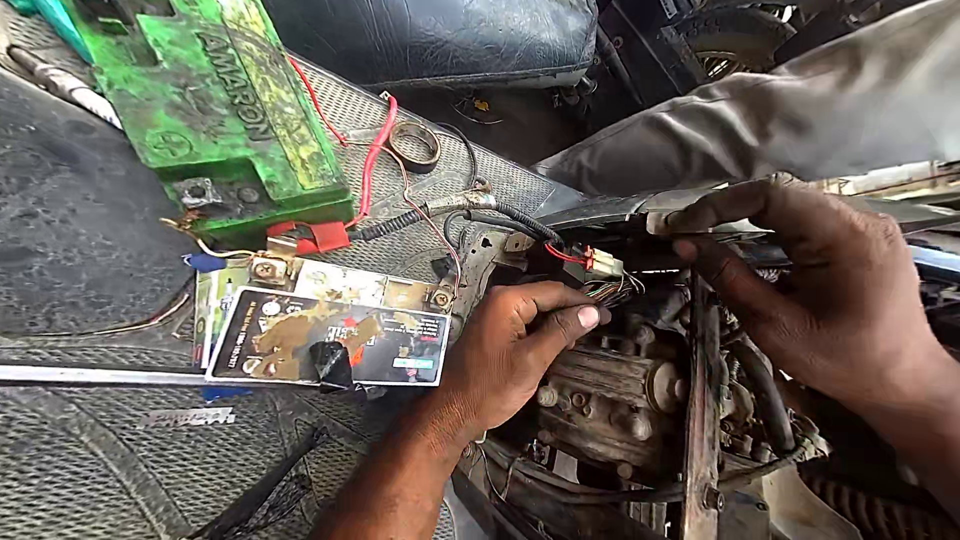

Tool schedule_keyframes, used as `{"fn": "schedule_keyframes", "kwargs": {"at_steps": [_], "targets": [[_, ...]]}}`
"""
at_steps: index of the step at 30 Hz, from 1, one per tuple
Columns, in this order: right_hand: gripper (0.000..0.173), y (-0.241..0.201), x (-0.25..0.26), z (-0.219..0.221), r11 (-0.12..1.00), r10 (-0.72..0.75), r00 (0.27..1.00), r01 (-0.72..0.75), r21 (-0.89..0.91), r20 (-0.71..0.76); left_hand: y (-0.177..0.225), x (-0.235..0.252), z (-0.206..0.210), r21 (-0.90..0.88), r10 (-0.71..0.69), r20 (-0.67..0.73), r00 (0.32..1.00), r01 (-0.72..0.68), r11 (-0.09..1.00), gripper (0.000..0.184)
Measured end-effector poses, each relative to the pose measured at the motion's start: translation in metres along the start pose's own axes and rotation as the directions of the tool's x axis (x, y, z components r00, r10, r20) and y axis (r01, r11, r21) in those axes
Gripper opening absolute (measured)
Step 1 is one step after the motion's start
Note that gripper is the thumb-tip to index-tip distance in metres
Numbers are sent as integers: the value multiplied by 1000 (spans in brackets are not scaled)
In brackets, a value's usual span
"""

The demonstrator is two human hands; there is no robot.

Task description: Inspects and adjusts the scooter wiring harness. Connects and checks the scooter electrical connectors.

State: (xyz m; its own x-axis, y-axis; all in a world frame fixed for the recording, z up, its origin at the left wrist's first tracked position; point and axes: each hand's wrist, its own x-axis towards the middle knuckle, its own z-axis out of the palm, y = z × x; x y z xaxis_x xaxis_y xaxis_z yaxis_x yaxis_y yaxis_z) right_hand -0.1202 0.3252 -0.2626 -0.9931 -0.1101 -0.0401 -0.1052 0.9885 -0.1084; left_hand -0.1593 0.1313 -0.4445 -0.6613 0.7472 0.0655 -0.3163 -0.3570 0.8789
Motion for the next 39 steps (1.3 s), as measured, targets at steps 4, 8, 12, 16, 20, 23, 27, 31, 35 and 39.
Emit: {"fn": "schedule_keyframes", "kwargs": {"at_steps": [4, 8, 12, 16, 20, 23, 27, 31, 35, 39], "targets": [[37, -11, 3, 9, 985, -157, 968, 169, -44, 197, 16, 4, 9, -164, -59, -4, 998, 57, 985, 21], [25, -5, 1, 14, 983, -106, 992, 115, -141, 69, 11, 7, 11, -205, -41, -13, 999, 37, 978, 21], [19, 6, -6, 19, 999, 24, 998, -26, -35, -58, -7, 4, 1, 133, 89, -33, 996, -83, 988, 15], [18, 7, -5, 23, 994, 98, 991, -94, 48, -96, -21, 2, 3, 444, 243, -102, 965, -174, 879, 12], [19, 5, -1, 21, 988, 123, 988, -113, 102, -95, -22, 3, 7, 473, 274, -139, 952, -179, 862, 11], [19, 5, -2, 21, 986, 133, 987, -123, 111, -90, -21, 2, 7, 464, 270, -138, 953, -178, 868, 10], [22, 4, -1, 18, 980, 154, 985, -142, 139, -75, -22, 2, 5, 453, 261, -121, 958, -181, 873, 12], [23, 4, 0, 17, 975, 161, 984, -148, 167, -71, -20, 2, 7, 432, 237, -117, 964, -166, 887, 13], [24, 1, 2, 13, 969, 185, 981, -172, 180, -56, -12, 2, 12, 490, 239, -135, 961, -145, 859, 20], [26, -3, 3, 10, 963, 199, 980, -189, 190, -32, -4, 6, 21, 572, 277, -237, 931, -96, 815, 19]]}}
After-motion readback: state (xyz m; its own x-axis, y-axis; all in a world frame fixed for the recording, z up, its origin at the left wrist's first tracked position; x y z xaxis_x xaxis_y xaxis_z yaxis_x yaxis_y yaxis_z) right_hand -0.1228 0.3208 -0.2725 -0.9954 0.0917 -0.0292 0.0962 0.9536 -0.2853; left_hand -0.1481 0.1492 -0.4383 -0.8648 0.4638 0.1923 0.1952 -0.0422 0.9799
